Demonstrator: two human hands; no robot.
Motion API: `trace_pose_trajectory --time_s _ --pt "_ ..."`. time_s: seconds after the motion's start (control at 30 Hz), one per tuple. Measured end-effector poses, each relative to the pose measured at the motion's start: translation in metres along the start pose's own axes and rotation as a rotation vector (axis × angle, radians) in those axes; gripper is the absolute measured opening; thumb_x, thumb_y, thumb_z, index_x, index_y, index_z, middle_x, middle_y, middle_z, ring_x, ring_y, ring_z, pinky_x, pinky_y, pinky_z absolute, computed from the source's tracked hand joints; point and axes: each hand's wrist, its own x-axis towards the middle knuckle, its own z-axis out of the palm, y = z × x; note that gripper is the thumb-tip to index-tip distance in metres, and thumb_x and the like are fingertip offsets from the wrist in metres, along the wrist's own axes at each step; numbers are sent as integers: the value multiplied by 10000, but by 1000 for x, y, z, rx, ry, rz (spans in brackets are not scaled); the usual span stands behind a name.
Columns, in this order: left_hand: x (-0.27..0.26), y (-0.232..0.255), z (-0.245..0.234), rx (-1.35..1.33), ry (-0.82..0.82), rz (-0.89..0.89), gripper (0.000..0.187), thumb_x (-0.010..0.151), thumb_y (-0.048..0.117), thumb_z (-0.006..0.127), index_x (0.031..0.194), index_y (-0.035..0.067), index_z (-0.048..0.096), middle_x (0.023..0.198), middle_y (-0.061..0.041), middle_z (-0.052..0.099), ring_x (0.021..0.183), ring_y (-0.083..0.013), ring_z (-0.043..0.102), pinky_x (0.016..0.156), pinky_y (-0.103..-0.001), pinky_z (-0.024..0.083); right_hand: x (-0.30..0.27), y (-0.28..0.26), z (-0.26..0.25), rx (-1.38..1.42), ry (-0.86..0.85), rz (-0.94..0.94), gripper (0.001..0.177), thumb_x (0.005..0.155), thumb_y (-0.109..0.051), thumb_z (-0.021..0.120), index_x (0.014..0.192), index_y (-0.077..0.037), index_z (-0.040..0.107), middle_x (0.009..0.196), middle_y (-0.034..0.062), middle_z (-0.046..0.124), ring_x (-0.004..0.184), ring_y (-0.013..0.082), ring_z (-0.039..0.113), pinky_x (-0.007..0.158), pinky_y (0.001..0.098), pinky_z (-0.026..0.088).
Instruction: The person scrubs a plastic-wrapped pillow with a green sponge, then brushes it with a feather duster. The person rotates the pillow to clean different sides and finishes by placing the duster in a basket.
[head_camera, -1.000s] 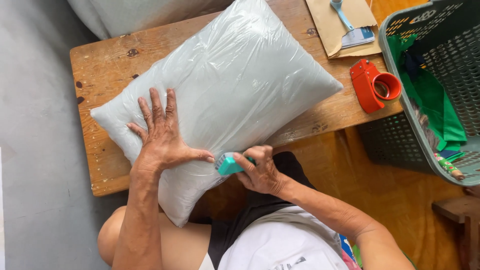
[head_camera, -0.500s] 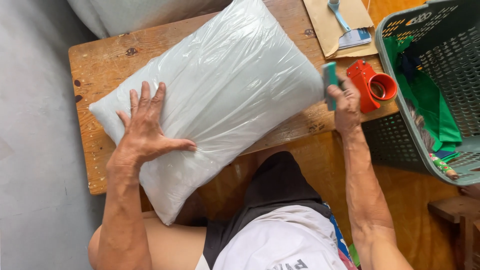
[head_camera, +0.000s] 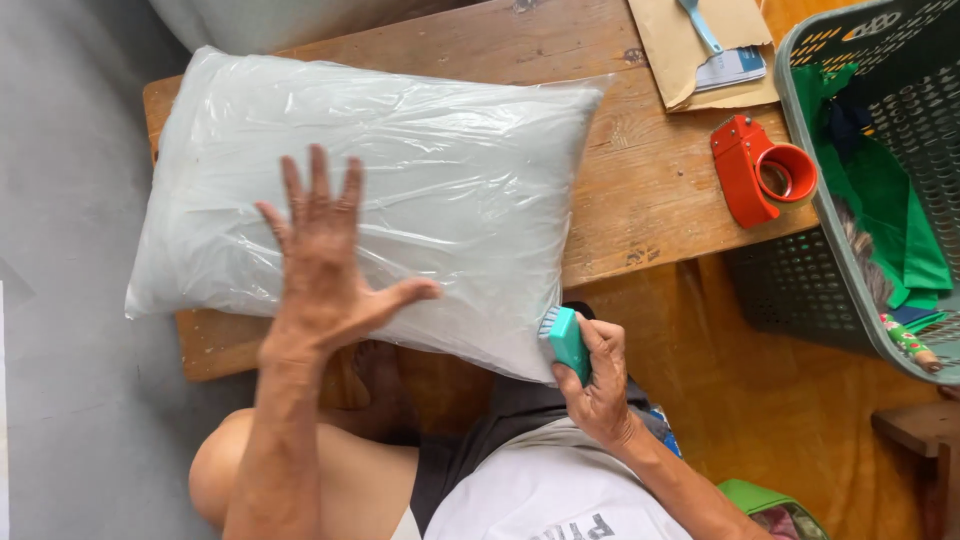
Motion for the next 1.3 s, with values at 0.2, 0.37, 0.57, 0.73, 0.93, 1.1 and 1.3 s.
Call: trace_pose_trajectory --time_s 0.2,0.37,0.57,0.73,0.93,1.1,1.3 --pt "10 34 43 199 -70 103 1619 487 1075 629 1674 161 16 1734 -168 -54 1572 -447 -120 1081 -847 -83 72 10 5 -184 -109 -564 376 1004 -195 704 1364 -238 604 1259 159 432 983 336 536 804 460 540" --pt "7 33 49 236 -155 62 1700 448 1006 785 1665 184 -72 1718 -139 -165 1555 -426 -201 1069 -840 -111 175 65 16 -180 47 -486 576 1078 -76 649 1577 -240 411 1194 105 381 976 253 464 758 358 460" --pt "9 32 54 221 -144 70 1725 437 1005 805 1664 162 -68 1716 -147 -163 1549 -432 -211 1065 -844 -114 228 88 18 -87 185 -11 474 1149 -311 528 1592 -363 368 1144 74 370 1076 219 461 818 337 583" --pt "9 36 51 206 -184 36 1735 424 997 803 1660 148 -70 1705 -155 -186 1533 -438 -235 1048 -841 -137 200 16 20 -216 -156 -593 509 1076 -184 666 1548 -208 477 1246 139 390 1032 287 536 696 367 585" --pt "10 37 58 233 -149 40 1756 402 991 821 1661 136 -54 1711 -164 -156 1536 -453 -211 1055 -843 -119 272 120 23 -295 26 -219 528 1148 -329 582 1606 -403 330 1163 88 377 954 210 467 594 291 559" --pt "4 38 58 240 -122 59 1772 402 1036 774 1658 115 -71 1711 -172 -162 1543 -448 -212 1055 -846 -123 298 122 -12 -229 113 58 484 1139 -383 523 1590 -316 359 1119 126 416 928 249 561 791 425 627" --pt "8 41 58 224 -121 53 1749 413 1005 798 1661 130 -60 1723 -152 -134 1555 -438 -189 1064 -848 -104 291 125 18 -329 -168 306 494 1079 -434 462 1569 -393 409 985 99 399 924 294 501 885 440 497"
